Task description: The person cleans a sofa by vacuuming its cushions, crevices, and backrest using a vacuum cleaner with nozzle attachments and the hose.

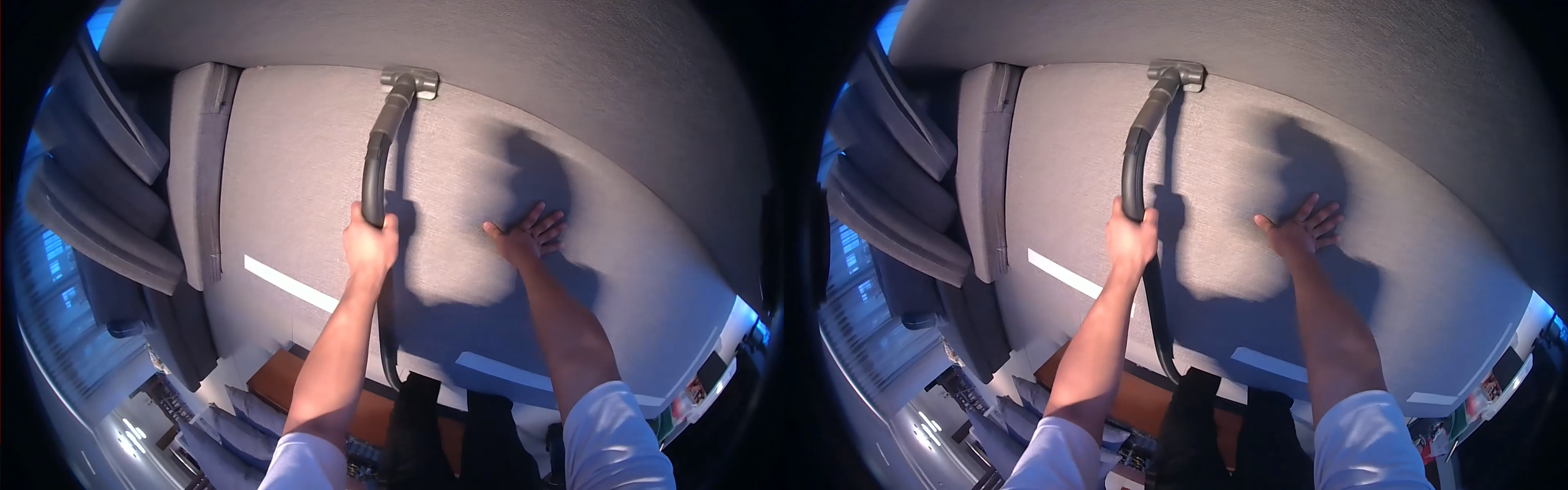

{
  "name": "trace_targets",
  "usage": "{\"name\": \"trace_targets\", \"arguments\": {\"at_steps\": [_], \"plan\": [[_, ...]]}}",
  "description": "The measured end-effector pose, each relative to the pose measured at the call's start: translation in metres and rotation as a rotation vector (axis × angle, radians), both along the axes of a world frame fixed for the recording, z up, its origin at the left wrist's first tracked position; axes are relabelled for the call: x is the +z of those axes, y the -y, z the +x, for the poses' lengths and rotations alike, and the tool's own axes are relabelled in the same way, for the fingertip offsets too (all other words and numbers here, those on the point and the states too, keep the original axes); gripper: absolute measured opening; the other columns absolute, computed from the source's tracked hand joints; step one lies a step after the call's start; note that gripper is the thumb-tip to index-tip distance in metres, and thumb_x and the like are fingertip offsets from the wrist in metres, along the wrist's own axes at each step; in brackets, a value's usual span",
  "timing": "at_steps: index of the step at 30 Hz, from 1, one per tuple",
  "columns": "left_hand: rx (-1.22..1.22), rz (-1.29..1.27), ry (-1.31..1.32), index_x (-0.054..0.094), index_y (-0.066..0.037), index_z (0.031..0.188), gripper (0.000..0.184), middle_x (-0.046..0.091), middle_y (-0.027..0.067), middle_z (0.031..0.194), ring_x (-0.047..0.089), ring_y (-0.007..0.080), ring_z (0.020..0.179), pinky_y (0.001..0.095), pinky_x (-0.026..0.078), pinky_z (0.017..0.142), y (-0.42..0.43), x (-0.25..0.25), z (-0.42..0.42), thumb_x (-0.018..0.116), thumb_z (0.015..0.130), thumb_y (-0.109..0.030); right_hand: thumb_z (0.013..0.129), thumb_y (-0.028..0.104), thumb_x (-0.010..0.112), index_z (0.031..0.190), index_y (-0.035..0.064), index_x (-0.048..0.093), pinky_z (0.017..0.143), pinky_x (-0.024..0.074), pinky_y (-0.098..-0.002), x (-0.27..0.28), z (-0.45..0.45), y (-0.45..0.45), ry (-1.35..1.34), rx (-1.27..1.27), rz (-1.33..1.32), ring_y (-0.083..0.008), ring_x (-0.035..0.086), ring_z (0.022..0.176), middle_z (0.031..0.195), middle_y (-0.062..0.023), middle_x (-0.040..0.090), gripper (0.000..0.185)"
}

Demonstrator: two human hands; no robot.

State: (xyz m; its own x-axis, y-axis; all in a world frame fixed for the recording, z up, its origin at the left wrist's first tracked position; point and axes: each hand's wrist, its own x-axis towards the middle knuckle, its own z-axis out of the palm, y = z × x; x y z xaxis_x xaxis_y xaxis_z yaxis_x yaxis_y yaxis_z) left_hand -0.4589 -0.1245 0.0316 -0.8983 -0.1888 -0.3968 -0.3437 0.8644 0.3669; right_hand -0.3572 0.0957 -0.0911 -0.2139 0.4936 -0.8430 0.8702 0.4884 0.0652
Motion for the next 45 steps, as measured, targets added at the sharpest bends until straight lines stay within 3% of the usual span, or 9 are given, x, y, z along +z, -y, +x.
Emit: {"name": "trace_targets", "arguments": {"at_steps": [2,6,11,17,23,29,31,36,45], "plan": [[-0.033,-0.026,0.025,0.056,-0.003,0.123,0.047,0.071,0.0302,0.092,0.071,0.0477,0.091,0.0523,0.057,0.085,0.021,-0.013,0.001,0.069,0.085,-0.028,0.078,0.082,0.064,0.157,0.0099,-0.028,0.114,-0.0175,-0.0709,0.007,-0.004,0.001,0.013,0.000,0.002,-0.0479,-0.040,0.144,0.157,-0.0305,-0.039,0.141],[-0.016,0.028,0.030,0.057,-0.001,0.122,0.049,0.072,0.0289,0.092,0.071,0.0465,0.091,0.0525,0.057,0.086,0.079,-0.003,0.019,0.070,0.085,-0.030,0.078,0.081,0.065,0.158,0.0110,-0.027,0.115,-0.0158,-0.0699,0.009,-0.006,0.000,0.055,0.000,0.002,-0.0458,-0.040,0.144,0.158,-0.0291,-0.039,0.140],[-0.078,-0.069,-0.031,0.055,-0.002,0.126,0.053,0.071,0.0318,0.093,0.071,0.0479,0.092,0.0517,0.057,0.087,0.066,-0.027,-0.054,0.070,0.084,-0.029,0.078,0.081,0.065,0.156,0.0123,-0.032,0.116,-0.0141,-0.0698,-0.003,-0.003,0.006,0.038,0.005,0.089,-0.0468,-0.039,0.144,0.158,-0.0292,-0.038,0.142],[-0.050,0.007,-0.017,0.055,-0.002,0.129,0.051,0.072,0.0303,0.095,0.072,0.0448,0.093,0.0480,0.058,0.087,0.166,-0.015,-0.030,0.068,0.086,-0.026,0.079,0.080,0.065,0.153,0.0105,-0.036,0.116,-0.0131,-0.0707,0.013,-0.009,0.014,0.044,-0.001,0.105,-0.0488,-0.039,0.144,0.158,-0.0298,-0.038,0.143],[-0.075,-0.062,-0.055,0.051,0.002,0.130,0.055,0.071,0.0311,0.098,0.070,0.0468,0.097,0.0507,0.055,0.093,0.126,-0.036,-0.107,0.068,0.089,-0.030,0.080,0.081,0.064,0.153,0.0066,-0.035,0.117,-0.0082,-0.0701,0.011,-0.020,0.030,-0.030,-0.062,0.126,-0.0516,-0.036,0.144,0.159,-0.0337,-0.032,0.144],[-0.133,-0.052,-0.097,0.055,0.001,0.125,0.050,0.071,0.0313,0.098,0.070,0.0474,0.095,0.0511,0.056,0.090,0.146,-0.036,-0.116,0.069,0.087,-0.027,0.085,0.077,0.061,0.164,0.0072,-0.004,0.120,-0.0072,-0.0664,0.020,-0.185,0.101,-0.530,0.192,0.008,-0.0477,-0.021,0.152,0.164,-0.0358,-0.010,0.124],[-0.139,-0.006,-0.100,0.056,0.002,0.121,0.046,0.071,0.0318,0.097,0.070,0.0478,0.094,0.0527,0.056,0.088,0.145,-0.027,-0.114,0.070,0.086,-0.023,0.083,0.078,0.063,0.163,0.0083,-0.012,0.119,-0.0098,-0.0664,0.009,-0.235,0.117,-0.615,-0.065,0.004,-0.0472,-0.026,0.151,0.164,-0.0327,-0.018,0.129],[-0.133,0.066,-0.057,0.055,0.001,0.110,0.033,0.070,0.0280,0.080,0.072,0.0458,0.080,0.0516,0.055,0.071,0.146,-0.015,-0.120,0.068,0.085,-0.017,0.078,0.080,0.067,0.157,0.0111,-0.030,0.114,-0.0130,-0.0730,0.005,-0.278,0.130,-0.284,-0.121,0.087,-0.0480,-0.037,0.146,0.158,-0.0299,-0.037,0.142],[-0.072,0.179,-0.047,0.052,-0.003,0.100,0.022,0.065,0.0189,0.064,0.070,0.0394,0.062,0.0473,0.055,0.060,0.143,-0.031,-0.128,0.066,0.085,-0.011,0.079,0.076,0.069,0.153,0.0048,-0.034,0.118,-0.0095,-0.0690,0.001,-0.305,0.135,-0.062,-0.151,0.099,-0.0500,-0.032,0.147,0.158,-0.0320,-0.036,0.146]]}}
